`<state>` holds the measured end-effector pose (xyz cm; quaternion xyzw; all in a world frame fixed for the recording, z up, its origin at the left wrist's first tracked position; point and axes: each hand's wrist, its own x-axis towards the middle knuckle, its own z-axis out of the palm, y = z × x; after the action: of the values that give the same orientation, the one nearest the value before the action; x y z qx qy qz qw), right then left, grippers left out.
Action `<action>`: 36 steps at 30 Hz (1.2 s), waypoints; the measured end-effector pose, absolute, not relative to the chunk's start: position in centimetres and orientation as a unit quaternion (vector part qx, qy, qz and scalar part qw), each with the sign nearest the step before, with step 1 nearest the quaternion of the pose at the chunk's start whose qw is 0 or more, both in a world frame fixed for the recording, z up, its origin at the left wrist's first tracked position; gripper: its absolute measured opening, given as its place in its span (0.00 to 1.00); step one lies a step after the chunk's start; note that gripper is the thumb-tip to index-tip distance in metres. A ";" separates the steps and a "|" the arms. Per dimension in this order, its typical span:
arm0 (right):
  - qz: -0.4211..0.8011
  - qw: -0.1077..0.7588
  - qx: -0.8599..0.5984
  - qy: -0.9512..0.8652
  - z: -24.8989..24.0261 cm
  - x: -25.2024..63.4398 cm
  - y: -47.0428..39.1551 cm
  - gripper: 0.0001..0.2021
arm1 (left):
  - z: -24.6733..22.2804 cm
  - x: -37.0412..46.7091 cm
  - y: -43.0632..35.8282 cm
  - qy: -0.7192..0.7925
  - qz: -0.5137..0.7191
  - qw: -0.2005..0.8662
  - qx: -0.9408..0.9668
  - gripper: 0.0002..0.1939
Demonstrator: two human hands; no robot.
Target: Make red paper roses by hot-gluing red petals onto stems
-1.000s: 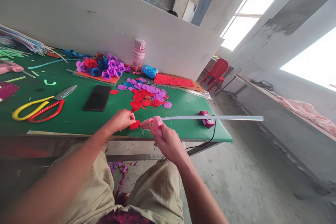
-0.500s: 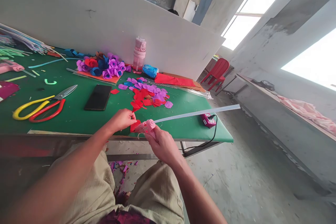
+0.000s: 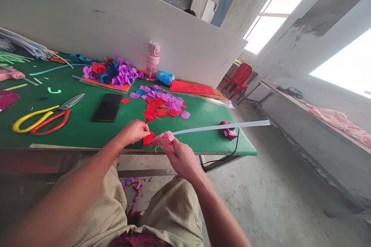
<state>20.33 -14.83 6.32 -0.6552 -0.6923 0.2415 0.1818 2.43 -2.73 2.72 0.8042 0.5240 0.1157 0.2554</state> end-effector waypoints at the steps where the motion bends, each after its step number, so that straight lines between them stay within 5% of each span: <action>1: 0.241 0.181 -0.656 -0.692 6.3 20.4 -14.8 0.13 | 2.8 2.4 -2.7 0.524 0.115 0.257 0.804 0.08; 17: 0.251 0.236 -0.653 -0.674 7.1 21.7 -15.3 0.13 | 2.8 2.5 -2.8 0.525 0.114 0.269 0.799 0.08; 36: 0.243 0.193 -0.644 -0.699 6.4 19.9 -14.8 0.13 | 3.1 2.4 -3.0 0.521 0.113 0.266 0.803 0.09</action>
<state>19.94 -14.77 6.37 -0.6442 -0.6993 0.2429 0.1925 2.43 -2.99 3.06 0.8031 0.5212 0.1126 0.2659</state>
